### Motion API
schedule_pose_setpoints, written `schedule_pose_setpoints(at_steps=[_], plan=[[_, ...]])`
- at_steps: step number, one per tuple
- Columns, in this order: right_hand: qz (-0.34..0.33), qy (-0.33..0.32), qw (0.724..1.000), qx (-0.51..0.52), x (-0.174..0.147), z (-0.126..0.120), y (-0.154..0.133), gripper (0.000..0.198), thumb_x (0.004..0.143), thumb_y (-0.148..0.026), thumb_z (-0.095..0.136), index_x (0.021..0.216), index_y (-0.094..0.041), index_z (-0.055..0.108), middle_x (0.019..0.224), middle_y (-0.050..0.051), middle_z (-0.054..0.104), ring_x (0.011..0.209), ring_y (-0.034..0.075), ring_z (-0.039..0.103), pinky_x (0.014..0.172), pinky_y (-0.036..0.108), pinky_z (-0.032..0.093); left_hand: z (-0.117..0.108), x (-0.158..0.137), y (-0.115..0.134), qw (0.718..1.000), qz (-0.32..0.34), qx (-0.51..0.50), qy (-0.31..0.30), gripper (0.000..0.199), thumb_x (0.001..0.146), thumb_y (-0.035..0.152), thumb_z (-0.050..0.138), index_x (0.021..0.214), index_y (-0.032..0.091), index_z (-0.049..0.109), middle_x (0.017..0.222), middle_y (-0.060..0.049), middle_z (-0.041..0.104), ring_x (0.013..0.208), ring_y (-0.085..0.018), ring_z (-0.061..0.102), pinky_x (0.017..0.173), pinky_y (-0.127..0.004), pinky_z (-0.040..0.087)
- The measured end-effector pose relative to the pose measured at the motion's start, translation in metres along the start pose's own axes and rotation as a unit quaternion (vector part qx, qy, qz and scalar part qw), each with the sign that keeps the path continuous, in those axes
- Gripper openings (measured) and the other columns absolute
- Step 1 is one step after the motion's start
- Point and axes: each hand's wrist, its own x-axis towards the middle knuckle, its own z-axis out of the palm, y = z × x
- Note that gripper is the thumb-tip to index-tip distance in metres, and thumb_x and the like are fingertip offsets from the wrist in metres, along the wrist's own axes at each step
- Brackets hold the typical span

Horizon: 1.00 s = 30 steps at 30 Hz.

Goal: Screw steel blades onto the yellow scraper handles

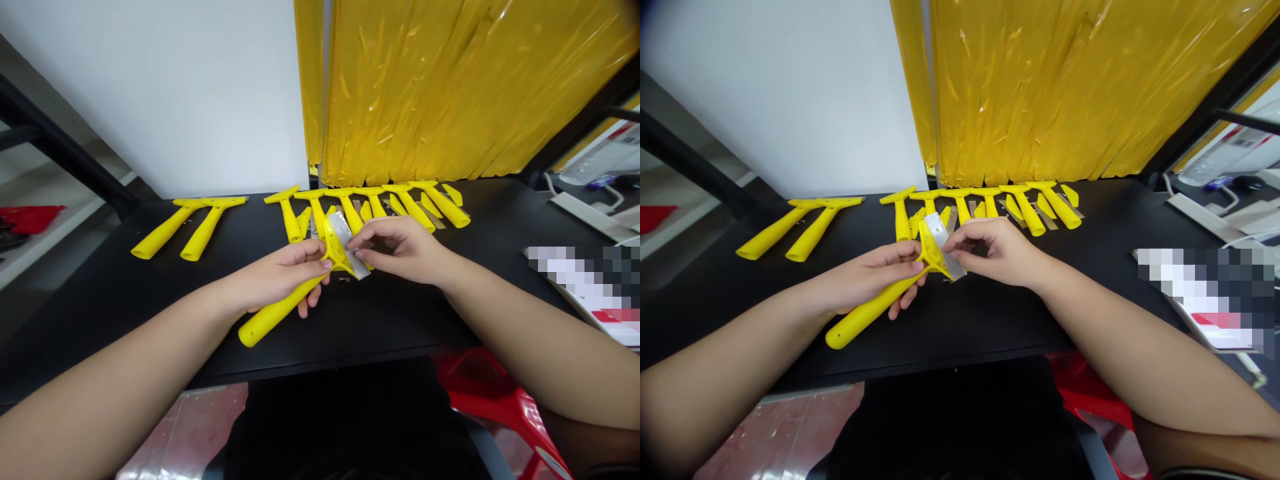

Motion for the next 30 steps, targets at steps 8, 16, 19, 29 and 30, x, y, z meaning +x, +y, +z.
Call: schedule_pose_setpoints(at_steps=[8,16,19,29,30], plan=[[0.050,-0.008,0.997,0.066,-0.0008,0.0075,0.0016,0.013,0.096,-0.028,0.079,0.102,-0.017,0.076,0.088,0.003,0.072,0.075,0.014,0.067,0.071,0.030,0.056,0.0022,-0.0002,0.0012,1.000,-0.005,0.004,-0.015,0.021,0.106,0.034,0.063,0.094,0.019,0.055,0.076,0.003,0.060,0.056,-0.009,0.062,0.044,-0.019,0.057],[0.123,-0.043,0.985,0.110,-0.0014,0.0056,-0.0001,0.012,0.095,-0.026,0.077,0.101,-0.021,0.068,0.088,0.001,0.067,0.072,0.013,0.063,0.065,0.030,0.053,0.0009,0.0008,0.0016,1.000,-0.001,0.019,-0.019,0.022,0.104,0.035,0.066,0.095,0.018,0.055,0.081,0.002,0.060,0.059,-0.010,0.064,0.045,-0.019,0.058],[0.135,-0.042,0.984,0.110,-0.0013,0.0046,0.0002,0.018,0.093,-0.026,0.078,0.101,-0.021,0.063,0.082,-0.002,0.062,0.066,0.011,0.059,0.059,0.026,0.050,0.0000,0.0009,0.0003,0.999,-0.004,0.022,-0.026,0.024,0.104,0.038,0.067,0.095,0.018,0.057,0.081,0.002,0.060,0.060,-0.009,0.063,0.046,-0.020,0.059],[0.189,-0.034,0.958,0.213,0.0026,0.0060,-0.0002,0.036,0.086,-0.023,0.087,0.101,-0.023,0.054,0.078,-0.007,0.064,0.059,0.010,0.063,0.051,0.023,0.057,-0.0004,0.0001,0.0019,0.999,-0.001,0.031,-0.033,0.020,0.104,0.035,0.066,0.097,0.018,0.059,0.082,0.001,0.062,0.061,-0.010,0.063,0.047,-0.019,0.057],[0.202,-0.037,0.954,0.217,0.0038,0.0066,-0.0008,0.036,0.085,-0.024,0.088,0.102,-0.023,0.056,0.077,-0.006,0.066,0.059,0.011,0.064,0.050,0.023,0.057,0.0004,-0.0002,0.0028,0.999,-0.004,0.035,-0.035,0.020,0.104,0.035,0.065,0.097,0.018,0.059,0.080,0.002,0.062,0.059,-0.009,0.062,0.046,-0.018,0.056]])
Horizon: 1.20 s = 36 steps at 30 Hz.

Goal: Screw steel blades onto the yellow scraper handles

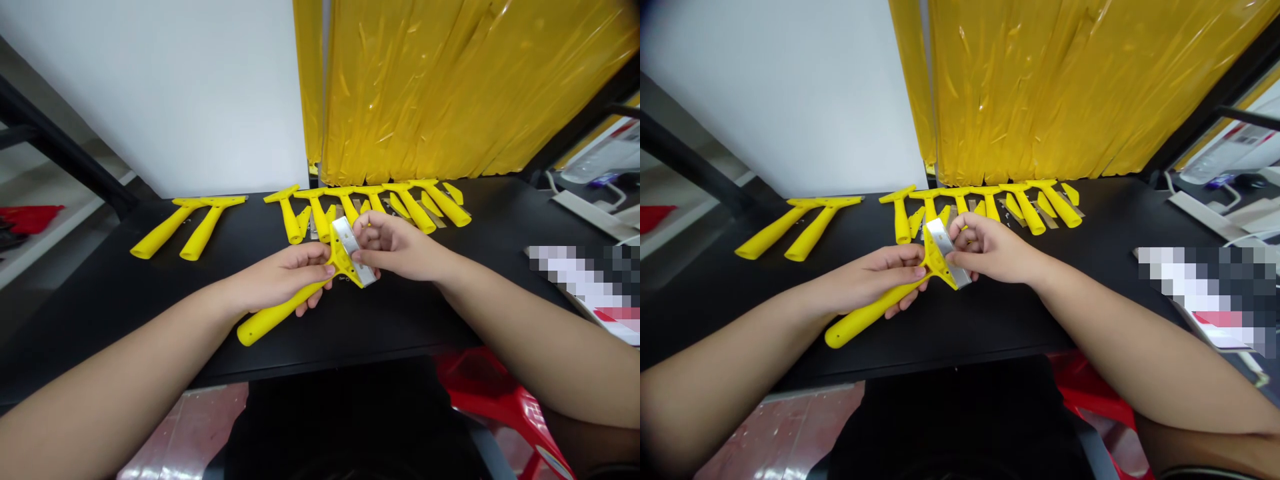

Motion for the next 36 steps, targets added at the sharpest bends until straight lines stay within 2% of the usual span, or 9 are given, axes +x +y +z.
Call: schedule_pose_setpoints(at_steps=[5,11,16,20,24,28,31,36], plan=[[0.031,-0.031,0.999,0.002,0.004,0.004,-0.002,0.028,0.084,-0.034,0.091,0.089,-0.017,0.069,0.073,-0.002,0.070,0.060,0.011,0.066,0.055,0.024,0.059,0.003,-0.001,0.003,0.999,-0.010,0.023,-0.026,0.022,0.105,0.035,0.064,0.092,0.019,0.056,0.074,0.003,0.062,0.053,-0.008,0.060,0.046,-0.019,0.056],[0.031,-0.012,0.999,0.001,0.005,0.007,-0.004,0.036,0.084,-0.037,0.091,0.075,-0.017,0.063,0.066,-0.005,0.060,0.059,0.009,0.056,0.055,0.023,0.050,0.005,-0.001,0.005,0.999,-0.005,0.028,-0.021,0.020,0.106,0.032,0.062,0.093,0.018,0.057,0.072,0.004,0.063,0.050,-0.008,0.060,0.045,-0.018,0.054],[0.016,-0.023,1.000,0.004,0.006,0.006,-0.005,0.037,0.083,-0.036,0.092,0.077,-0.017,0.060,0.070,-0.005,0.058,0.063,0.009,0.051,0.058,0.023,0.044,0.006,-0.001,0.004,1.000,-0.001,0.020,-0.010,0.019,0.106,0.032,0.060,0.094,0.017,0.059,0.068,0.003,0.063,0.047,-0.008,0.060,0.044,-0.018,0.054],[0.019,-0.011,1.000,0.002,0.007,0.007,-0.001,0.040,0.084,-0.042,0.091,0.077,-0.018,0.059,0.067,-0.005,0.056,0.059,0.009,0.048,0.054,0.023,0.040,0.003,0.001,0.001,1.000,-0.002,0.024,-0.011,0.023,0.106,0.035,0.061,0.092,0.017,0.059,0.065,0.003,0.062,0.046,-0.009,0.059,0.044,-0.018,0.054],[0.003,0.029,0.999,-0.033,0.008,0.013,0.005,0.044,0.086,-0.047,0.088,0.072,-0.020,0.056,0.057,-0.007,0.052,0.050,0.008,0.045,0.046,0.023,0.034,0.007,0.005,-0.004,0.999,0.010,-0.012,0.029,0.025,0.103,0.040,0.067,0.095,0.017,0.060,0.079,0.000,0.065,0.059,-0.011,0.066,0.047,-0.021,0.059],[-0.026,0.047,0.995,-0.083,0.005,0.023,0.005,0.044,0.084,-0.045,0.090,0.071,-0.020,0.056,0.059,-0.006,0.055,0.051,0.008,0.047,0.046,0.023,0.035,0.015,0.008,-0.005,0.997,-0.013,-0.040,0.066,0.033,0.104,0.051,0.064,0.101,0.018,0.060,0.073,0.001,0.062,0.053,-0.011,0.062,0.042,-0.020,0.055],[-0.045,0.048,0.993,-0.101,0.003,0.027,0.001,0.043,0.081,-0.043,0.092,0.070,-0.019,0.059,0.064,-0.005,0.058,0.056,0.009,0.049,0.050,0.023,0.037,0.018,0.008,-0.003,0.995,-0.038,-0.041,0.081,0.033,0.105,0.051,0.063,0.101,0.018,0.060,0.068,0.001,0.061,0.048,-0.011,0.059,0.039,-0.019,0.051],[-0.013,0.010,0.998,-0.065,0.002,0.025,-0.003,0.037,0.076,-0.039,0.096,0.076,-0.017,0.066,0.069,-0.002,0.066,0.059,0.010,0.056,0.052,0.023,0.043,0.018,0.007,0.000,0.995,-0.051,-0.053,0.061,0.027,0.105,0.043,0.062,0.092,0.019,0.059,0.065,0.001,0.061,0.044,-0.010,0.057,0.037,-0.018,0.048]])
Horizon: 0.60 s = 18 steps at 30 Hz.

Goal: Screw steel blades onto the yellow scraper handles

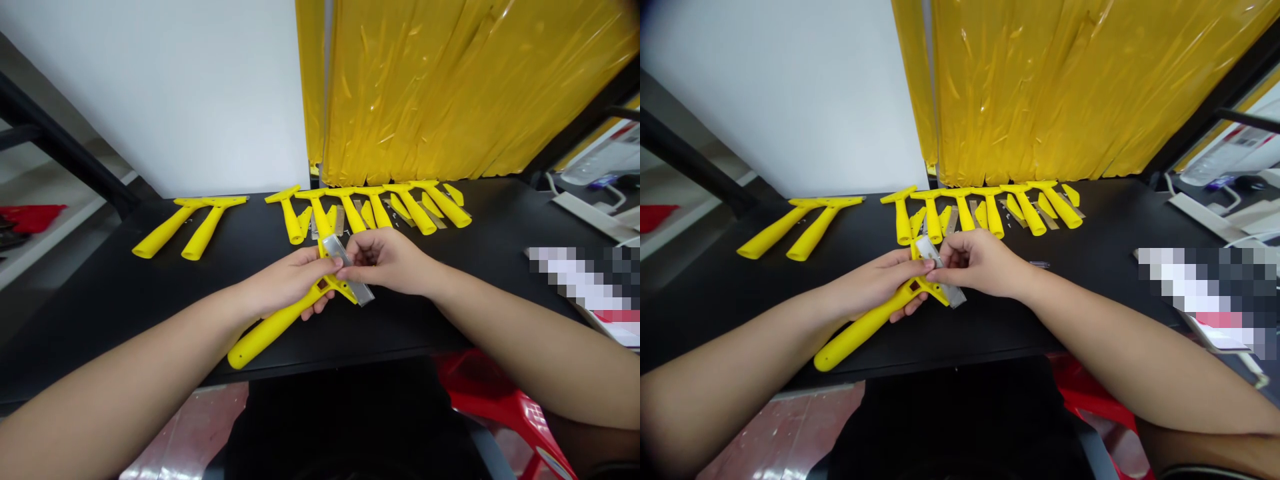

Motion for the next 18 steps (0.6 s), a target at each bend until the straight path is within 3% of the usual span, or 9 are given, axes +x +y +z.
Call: schedule_pose_setpoints(at_steps=[9,15,18], plan=[[0.052,-0.072,0.993,0.079,0.0017,-0.0077,-0.0011,0.030,0.080,-0.035,0.094,0.082,-0.016,0.070,0.068,-0.004,0.068,0.055,0.009,0.065,0.051,0.020,0.058,-0.0011,-0.0009,0.0014,1.000,-0.007,-0.001,0.004,0.027,0.105,0.042,0.060,0.097,0.017,0.065,0.063,0.001,0.063,0.042,-0.010,0.056,0.036,-0.017,0.046],[0.051,-0.052,0.995,0.071,0.0018,-0.0077,0.0013,0.029,0.083,-0.035,0.092,0.079,-0.016,0.070,0.064,-0.003,0.068,0.053,0.009,0.065,0.050,0.019,0.057,-0.0009,-0.0002,0.0033,1.000,-0.009,0.016,-0.001,0.039,0.107,0.047,0.056,0.086,0.015,0.065,0.060,0.000,0.062,0.040,-0.010,0.055,0.035,-0.018,0.047],[0.042,-0.047,0.996,0.059,0.0013,-0.0053,0.0018,0.030,0.084,-0.036,0.091,0.079,-0.016,0.070,0.066,-0.003,0.068,0.054,0.008,0.064,0.050,0.019,0.056,-0.0008,0.0002,0.0022,1.000,-0.007,0.012,-0.002,0.034,0.107,0.043,0.059,0.087,0.016,0.066,0.061,0.000,0.062,0.041,-0.010,0.056,0.035,-0.017,0.047]])
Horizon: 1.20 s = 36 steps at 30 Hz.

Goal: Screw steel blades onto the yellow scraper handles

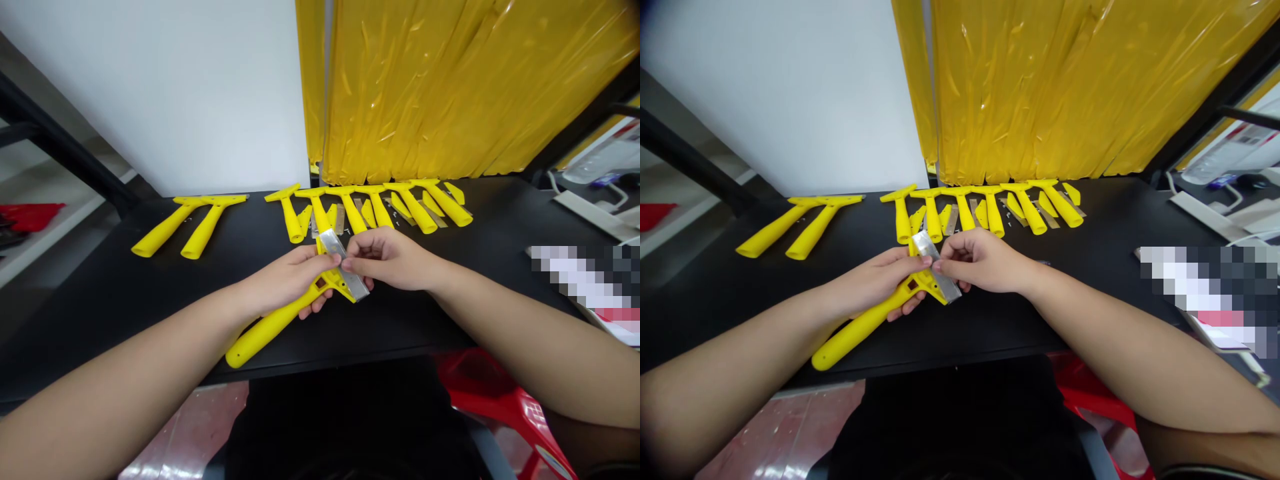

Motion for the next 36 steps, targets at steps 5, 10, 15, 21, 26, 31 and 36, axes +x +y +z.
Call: schedule_pose_setpoints(at_steps=[5,10,15,21,26,31,36], plan=[[-0.018,0.008,0.998,-0.058,-0.002,-0.004,-0.001,0.030,0.088,-0.041,0.087,0.084,-0.017,0.071,0.070,-0.002,0.068,0.055,0.010,0.063,0.050,0.022,0.053,-0.004,0.001,-0.001,1.000,-0.001,-0.021,-0.003,0.031,0.107,0.038,0.057,0.088,0.016,0.067,0.060,0.000,0.063,0.041,-0.010,0.055,0.036,-0.016,0.046],[-0.066,0.114,0.960,-0.247,-0.012,-0.046,-0.004,0.025,0.096,-0.042,0.075,0.088,-0.018,0.075,0.071,0.000,0.066,0.060,0.012,0.056,0.055,0.027,0.045,-0.015,0.001,0.001,0.999,-0.010,-0.026,0.018,0.040,0.109,0.039,0.053,0.082,0.014,0.069,0.055,-0.003,0.062,0.037,-0.010,0.051,0.034,-0.017,0.043],[0.040,0.002,0.895,-0.444,-0.022,-0.075,-0.010,0.017,0.087,-0.037,0.079,0.094,-0.021,0.080,0.081,0.002,0.072,0.066,0.015,0.059,0.060,0.030,0.043,-0.025,0.000,0.002,0.998,-0.010,-0.039,0.056,0.034,0.108,0.035,0.052,0.087,0.015,0.070,0.055,-0.003,0.062,0.035,-0.011,0.050,0.032,-0.018,0.040],[0.096,-0.046,0.856,-0.506,-0.022,-0.068,-0.012,0.010,0.085,-0.014,0.068,0.084,-0.021,0.074,0.072,-0.001,0.067,0.064,0.015,0.057,0.063,0.030,0.041,-0.033,0.002,0.011,0.989,-0.016,-0.052,0.136,0.033,0.106,0.031,0.049,0.081,0.016,0.064,0.053,-0.003,0.059,0.034,-0.011,0.047,0.030,-0.018,0.036],[-0.013,-0.001,0.846,-0.533,-0.018,-0.057,-0.007,0.010,0.089,-0.021,0.070,0.097,-0.020,0.076,0.092,0.005,0.072,0.081,0.020,0.064,0.073,0.033,0.048,-0.033,0.005,0.014,0.982,-0.028,-0.067,0.175,0.028,0.106,0.029,0.048,0.087,0.016,0.063,0.055,-0.002,0.059,0.034,-0.010,0.047,0.030,-0.018,0.035],[-0.045,0.009,0.844,-0.535,-0.007,-0.032,0.002,0.027,0.097,-0.031,0.070,0.119,-0.017,0.075,0.109,0.011,0.074,0.104,0.028,0.068,0.093,0.041,0.054,-0.033,0.008,0.009,0.983,-0.014,-0.070,0.171,0.024,0.105,0.029,0.051,0.089,0.017,0.063,0.059,-0.002,0.061,0.036,-0.010,0.049,0.030,-0.019,0.036],[-0.002,0.024,0.846,-0.532,-0.002,-0.023,0.005,0.018,0.095,-0.027,0.071,0.109,-0.017,0.074,0.105,0.010,0.073,0.100,0.027,0.068,0.089,0.041,0.054,-0.035,0.009,0.006,0.984,0.007,-0.070,0.163,0.024,0.104,0.029,0.053,0.086,0.016,0.062,0.062,-0.002,0.061,0.039,-0.010,0.052,0.031,-0.019,0.037]])
